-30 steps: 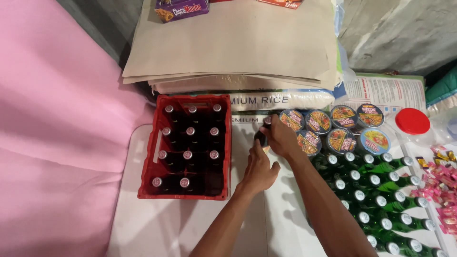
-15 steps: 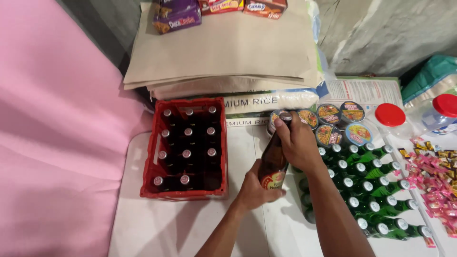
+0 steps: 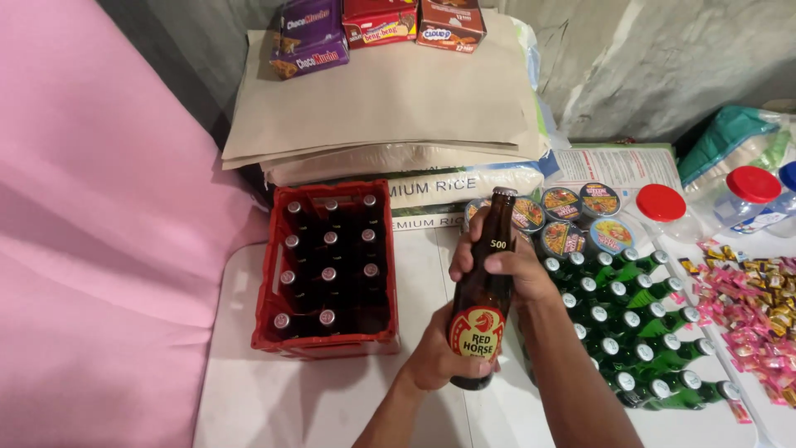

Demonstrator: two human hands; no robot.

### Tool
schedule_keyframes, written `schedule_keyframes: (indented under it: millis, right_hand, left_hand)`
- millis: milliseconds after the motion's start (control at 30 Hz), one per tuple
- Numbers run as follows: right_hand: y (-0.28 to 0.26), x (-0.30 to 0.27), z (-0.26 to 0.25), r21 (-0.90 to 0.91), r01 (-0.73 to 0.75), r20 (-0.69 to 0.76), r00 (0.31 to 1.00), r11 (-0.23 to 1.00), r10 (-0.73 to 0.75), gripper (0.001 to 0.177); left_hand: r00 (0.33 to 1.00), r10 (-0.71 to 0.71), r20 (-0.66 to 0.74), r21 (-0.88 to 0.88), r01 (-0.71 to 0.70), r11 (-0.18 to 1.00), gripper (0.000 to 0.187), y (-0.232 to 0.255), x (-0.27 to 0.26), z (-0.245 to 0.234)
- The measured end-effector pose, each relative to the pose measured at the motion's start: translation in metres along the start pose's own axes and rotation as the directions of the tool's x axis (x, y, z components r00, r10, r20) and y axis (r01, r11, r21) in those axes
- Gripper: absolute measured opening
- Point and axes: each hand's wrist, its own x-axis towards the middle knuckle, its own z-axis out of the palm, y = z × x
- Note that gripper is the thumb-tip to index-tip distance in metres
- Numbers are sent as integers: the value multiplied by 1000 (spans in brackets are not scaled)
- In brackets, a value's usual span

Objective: The person places Red Horse beer bottles into a red crate, then moves the crate aside. They open a cardboard box of instant noodles and place two noodle cups inside. Finally, they gather and arrange a pile of assorted candies on the table.

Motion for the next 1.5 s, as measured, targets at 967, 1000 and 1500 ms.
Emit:
schedule_keyframes:
  millis: [967,1000,1500]
  right_hand:
    - [20,33,122,-416,90,16,996,905,-92,74]
    - [21,34,125,-466,78,-3,996,882,-89,67]
    - [44,56,165,-868,45,-93,963,495,-251,44]
  left_hand:
    - [979,202,12,58,-202,978,60,80,-46,-47]
    - [974,222,40,43,-224,974,64,80,-46,-52]
    - [967,249,-57,526,-183,831,83,105,-34,-118]
